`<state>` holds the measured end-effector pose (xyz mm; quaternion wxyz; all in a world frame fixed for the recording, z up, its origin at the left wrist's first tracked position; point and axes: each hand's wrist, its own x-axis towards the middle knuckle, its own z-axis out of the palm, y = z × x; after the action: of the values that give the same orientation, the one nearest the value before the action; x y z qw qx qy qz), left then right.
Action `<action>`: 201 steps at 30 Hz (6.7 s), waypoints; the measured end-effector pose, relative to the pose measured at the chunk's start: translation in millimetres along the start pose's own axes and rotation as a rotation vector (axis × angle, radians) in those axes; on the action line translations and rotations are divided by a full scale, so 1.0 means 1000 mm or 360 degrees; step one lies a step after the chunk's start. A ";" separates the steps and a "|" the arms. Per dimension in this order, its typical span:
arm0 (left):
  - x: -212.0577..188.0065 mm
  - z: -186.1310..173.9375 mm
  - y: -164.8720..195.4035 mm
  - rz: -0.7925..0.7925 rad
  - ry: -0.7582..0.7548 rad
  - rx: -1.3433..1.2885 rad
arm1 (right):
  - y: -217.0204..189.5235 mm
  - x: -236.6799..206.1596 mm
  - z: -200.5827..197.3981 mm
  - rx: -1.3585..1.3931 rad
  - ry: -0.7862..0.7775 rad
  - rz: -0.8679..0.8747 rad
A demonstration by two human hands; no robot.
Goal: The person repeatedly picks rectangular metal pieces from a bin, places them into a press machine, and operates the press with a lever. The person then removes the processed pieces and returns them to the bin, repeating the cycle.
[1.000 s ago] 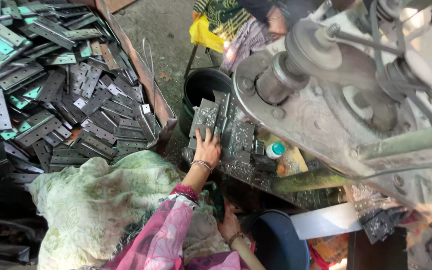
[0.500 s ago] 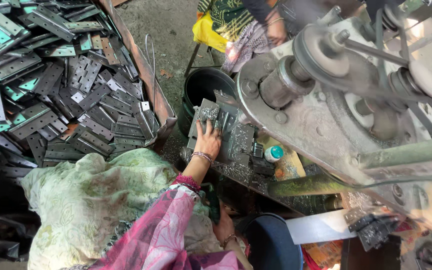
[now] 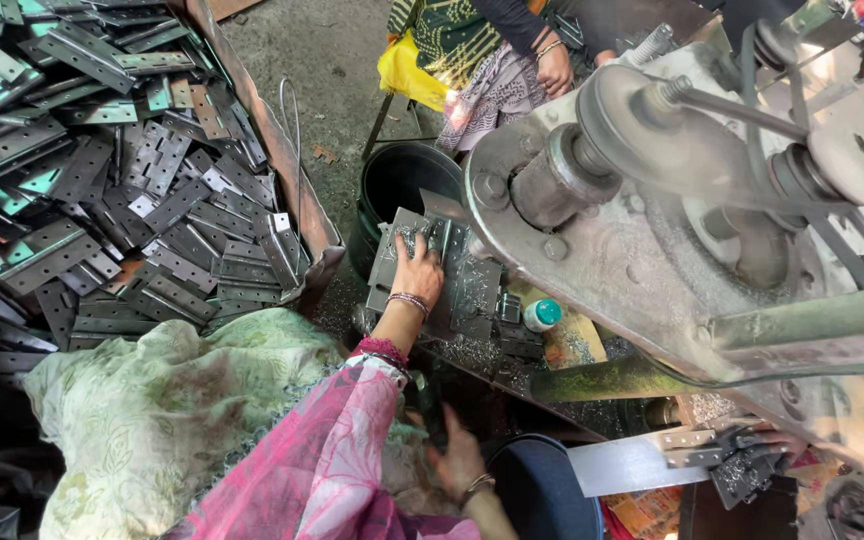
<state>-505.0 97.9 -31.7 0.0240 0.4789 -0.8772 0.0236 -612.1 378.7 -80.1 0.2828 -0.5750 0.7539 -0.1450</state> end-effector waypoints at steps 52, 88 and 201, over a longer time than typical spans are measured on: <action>-0.202 0.015 0.029 0.0385 0.0110 0.0099 | -0.043 -0.045 -0.032 -0.0422 -0.0306 0.0121; -0.174 -0.012 0.024 -0.0239 0.0405 -0.0624 | -0.055 0.057 -0.038 -0.0251 0.0656 -0.0971; -0.058 0.151 -0.277 -0.1760 0.1064 -0.1746 | -0.070 0.091 -0.004 -0.0557 -0.0256 0.0266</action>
<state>-243.7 -12.4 -181.6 0.5192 0.7273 -0.3508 -0.2801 -575.9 270.8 -62.1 0.2489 -0.5606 0.7876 0.0582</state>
